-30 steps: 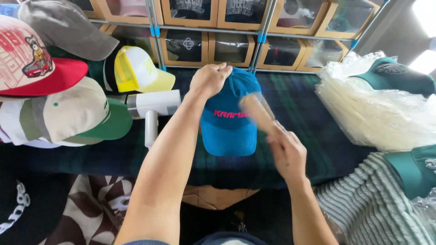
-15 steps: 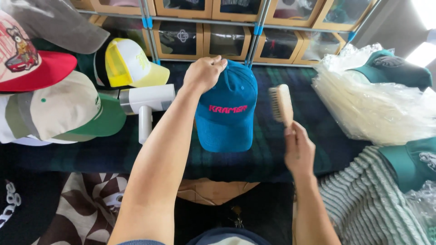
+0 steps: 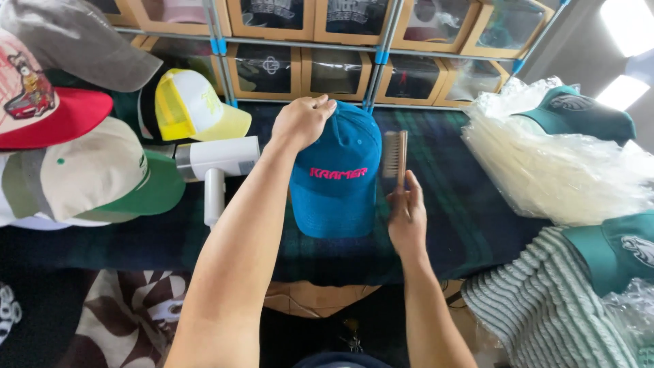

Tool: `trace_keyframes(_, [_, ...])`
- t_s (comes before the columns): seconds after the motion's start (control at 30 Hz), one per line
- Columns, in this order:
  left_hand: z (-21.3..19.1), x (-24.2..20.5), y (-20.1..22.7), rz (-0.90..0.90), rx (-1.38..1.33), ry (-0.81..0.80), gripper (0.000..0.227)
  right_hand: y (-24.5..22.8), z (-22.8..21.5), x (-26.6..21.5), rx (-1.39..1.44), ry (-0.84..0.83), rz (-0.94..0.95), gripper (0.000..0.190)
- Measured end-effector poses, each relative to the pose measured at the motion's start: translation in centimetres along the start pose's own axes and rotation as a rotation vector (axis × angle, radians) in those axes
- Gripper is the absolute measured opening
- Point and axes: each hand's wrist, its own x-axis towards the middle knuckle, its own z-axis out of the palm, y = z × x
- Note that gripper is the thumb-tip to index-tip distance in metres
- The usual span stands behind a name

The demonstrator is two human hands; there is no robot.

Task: A person uses a wooden-handled brush to clean and groom a blue baseball cap, rotating it to reach all sides.

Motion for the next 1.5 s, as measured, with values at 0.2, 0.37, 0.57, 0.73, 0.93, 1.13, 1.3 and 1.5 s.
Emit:
trace_keyframes(0.2, [2.7, 5.1, -3.8, 0.294, 0.434, 0.071, 0.048, 1.6, 1.2, -2.3, 0.214, -0.008, 0.219, 0.036])
trace_keyframes(0.37, [3.1, 4.9, -3.3, 0.457, 0.577, 0.206, 0.037, -4.8, -1.5, -1.2, -0.195, -0.045, -0.312, 0.042])
trace_keyframes(0.57, [2.3, 3.3, -2.9, 0.409, 0.465, 0.238, 0.040, -4.5, 1.1, 10.7, -0.523, -0.175, -0.638, 0.039])
trace_keyframes(0.73, [2.8, 4.5, -4.4, 0.466, 0.580, 0.268, 0.038, -2.9, -1.3, 12.9, -0.232, -0.388, -0.033, 0.042])
trace_keyframes(0.93, [3.1, 5.0, -3.6, 0.343, 0.430, 0.166, 0.035, -9.3, -0.6, 7.7, -0.369, -0.174, -0.274, 0.036])
trace_keyframes(1.13, [4.3, 7.0, -6.8, 0.318, 0.449, 0.138, 0.040, -5.4, -1.4, 10.4, -0.355, -0.307, -0.091, 0.038])
trace_keyframes(1.3, [3.1, 5.6, -4.2, -0.039, -0.093, 0.092, 0.047, -10.1, -1.8, 9.6, -0.340, -0.321, -0.474, 0.035])
trace_keyframes(1.5, [2.8, 5.7, -4.1, -0.050, -0.120, 0.070, 0.046, -7.0, 2.1, 18.7, -0.454, -0.579, 0.124, 0.035])
